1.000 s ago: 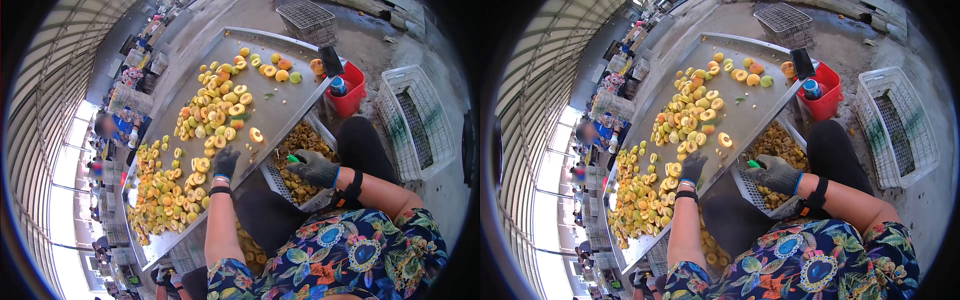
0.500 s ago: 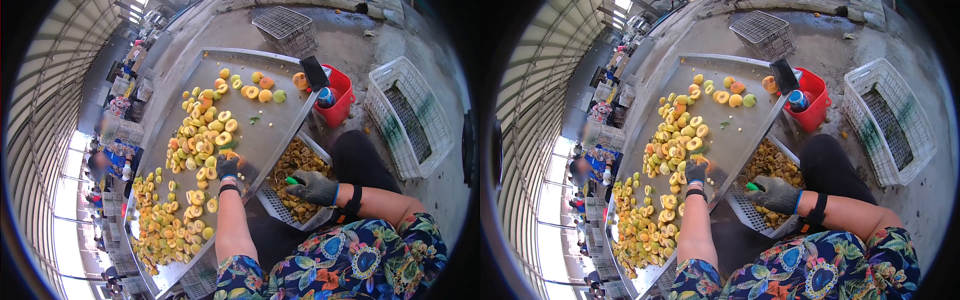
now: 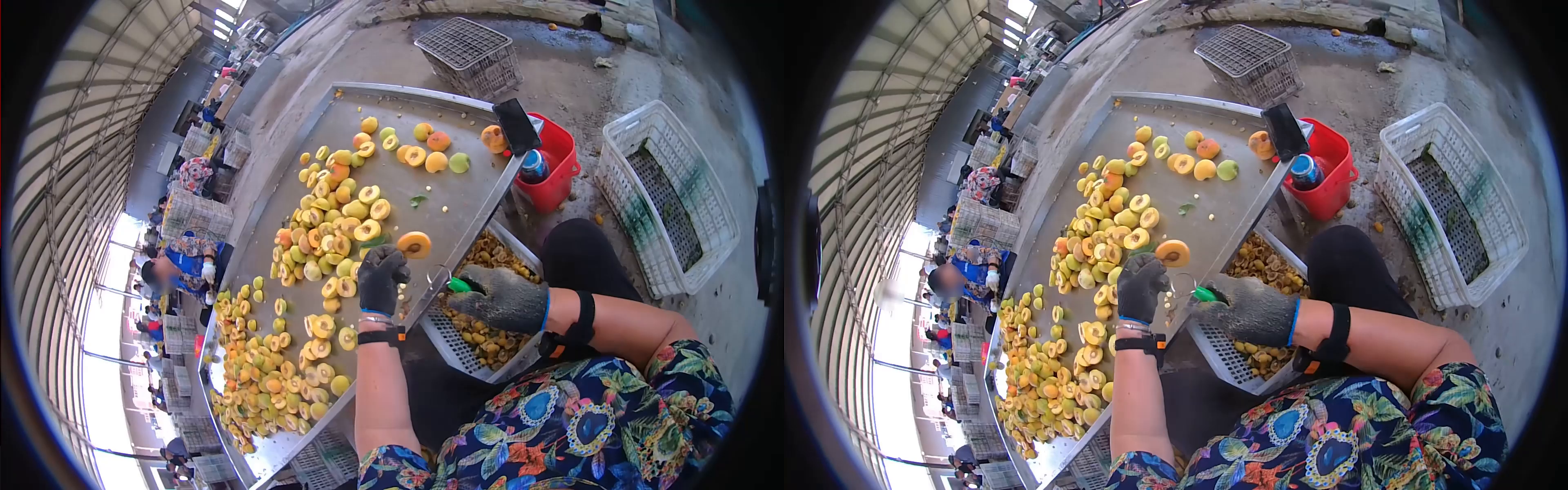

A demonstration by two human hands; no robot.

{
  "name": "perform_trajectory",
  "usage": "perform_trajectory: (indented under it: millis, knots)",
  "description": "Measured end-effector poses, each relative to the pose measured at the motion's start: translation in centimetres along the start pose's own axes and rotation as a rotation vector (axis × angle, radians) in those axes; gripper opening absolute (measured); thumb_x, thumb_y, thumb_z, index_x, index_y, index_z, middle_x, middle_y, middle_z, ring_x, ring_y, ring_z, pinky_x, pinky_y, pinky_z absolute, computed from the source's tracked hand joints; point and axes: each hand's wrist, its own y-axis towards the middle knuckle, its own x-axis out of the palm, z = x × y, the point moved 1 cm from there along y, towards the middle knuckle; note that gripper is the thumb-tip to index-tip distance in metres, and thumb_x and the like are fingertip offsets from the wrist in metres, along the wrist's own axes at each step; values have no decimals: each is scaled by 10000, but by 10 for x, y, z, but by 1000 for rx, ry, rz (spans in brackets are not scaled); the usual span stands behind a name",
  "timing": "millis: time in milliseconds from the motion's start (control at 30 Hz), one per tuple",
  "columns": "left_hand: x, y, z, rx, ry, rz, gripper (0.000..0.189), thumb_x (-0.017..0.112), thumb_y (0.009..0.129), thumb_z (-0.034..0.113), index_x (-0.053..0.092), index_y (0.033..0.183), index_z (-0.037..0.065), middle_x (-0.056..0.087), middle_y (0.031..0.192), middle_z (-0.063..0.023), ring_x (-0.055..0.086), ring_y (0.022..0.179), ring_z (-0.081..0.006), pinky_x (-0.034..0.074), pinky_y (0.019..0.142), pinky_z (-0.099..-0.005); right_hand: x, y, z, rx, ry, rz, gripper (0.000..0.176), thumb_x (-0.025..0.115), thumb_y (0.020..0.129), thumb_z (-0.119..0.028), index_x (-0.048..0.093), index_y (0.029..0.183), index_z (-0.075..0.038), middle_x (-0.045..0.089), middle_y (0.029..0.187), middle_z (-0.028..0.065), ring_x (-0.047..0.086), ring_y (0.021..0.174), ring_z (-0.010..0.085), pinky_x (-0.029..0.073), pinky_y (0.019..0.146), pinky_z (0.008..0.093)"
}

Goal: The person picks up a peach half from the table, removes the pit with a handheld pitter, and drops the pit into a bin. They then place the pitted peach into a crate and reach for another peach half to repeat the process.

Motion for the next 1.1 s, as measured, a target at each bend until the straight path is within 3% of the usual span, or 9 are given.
perform_trajectory:
  millis: [100,267,533,633,667,733,833,900,1100]
  knots:
    - [7,-14,-1,65,119,62,192,668,863,96,636,1035,14,652,847,-69,629,660,-145,531,605,-287,5,51,34,63,-43,8,376,669,921,-362,634,1118,-44,685,937,212,674,863,365,517,765,430]
    - [-1,11,-41,181,586,98,219,673,851,147,686,1024,13,651,817,-32,598,668,-103,505,620,-268,-33,125,113,621,192,-28,509,622,937,-488,612,1162,-32,692,943,166,685,802,276,541,632,444]
    - [61,-5,-31,143,544,-151,197,673,846,135,703,1013,34,667,835,-30,618,710,-111,507,630,-281,-62,115,107,507,373,59,445,630,941,-471,587,1046,-41,641,802,104,625,600,206,529,501,347]
    - [77,-13,-59,1113,1217,-580,164,658,827,118,712,956,33,698,888,-77,661,744,-189,540,671,-322,-79,104,85,460,281,108,396,646,944,-435,615,1043,-53,610,743,64,575,548,147,474,465,293]
    - [84,-19,-82,255,921,-656,205,625,841,138,720,1004,59,706,990,-128,686,857,-287,560,759,-378,-84,104,79,445,246,130,378,652,944,-421,624,1043,-57,598,724,50,556,533,127,453,452,278]
    - [92,-7,-143,198,1175,-736,290,622,859,203,689,1099,56,701,1036,-162,674,914,-349,533,825,-425,-86,99,72,416,230,133,417,671,927,-425,629,1091,-44,624,765,72,562,549,135,437,432,308]
    - [88,26,-243,98,1414,-499,342,591,887,235,663,1189,91,692,1101,-173,670,968,-365,517,872,-460,-94,85,45,308,150,178,373,714,912,-349,640,1097,-34,633,811,82,572,641,126,469,542,308]
    - [84,51,-277,17,1462,-365,355,598,881,239,655,1196,86,690,1100,-171,670,967,-359,521,863,-455,-99,84,54,114,79,241,356,736,914,-302,636,1123,-32,639,876,63,591,771,92,500,669,261]
    - [94,128,-359,-150,1516,-206,399,616,864,253,633,1217,68,682,1097,-163,670,965,-342,535,834,-438,-129,88,39,144,115,263,372,760,894,-231,625,1155,-3,672,1014,82,592,913,118,507,824,305]
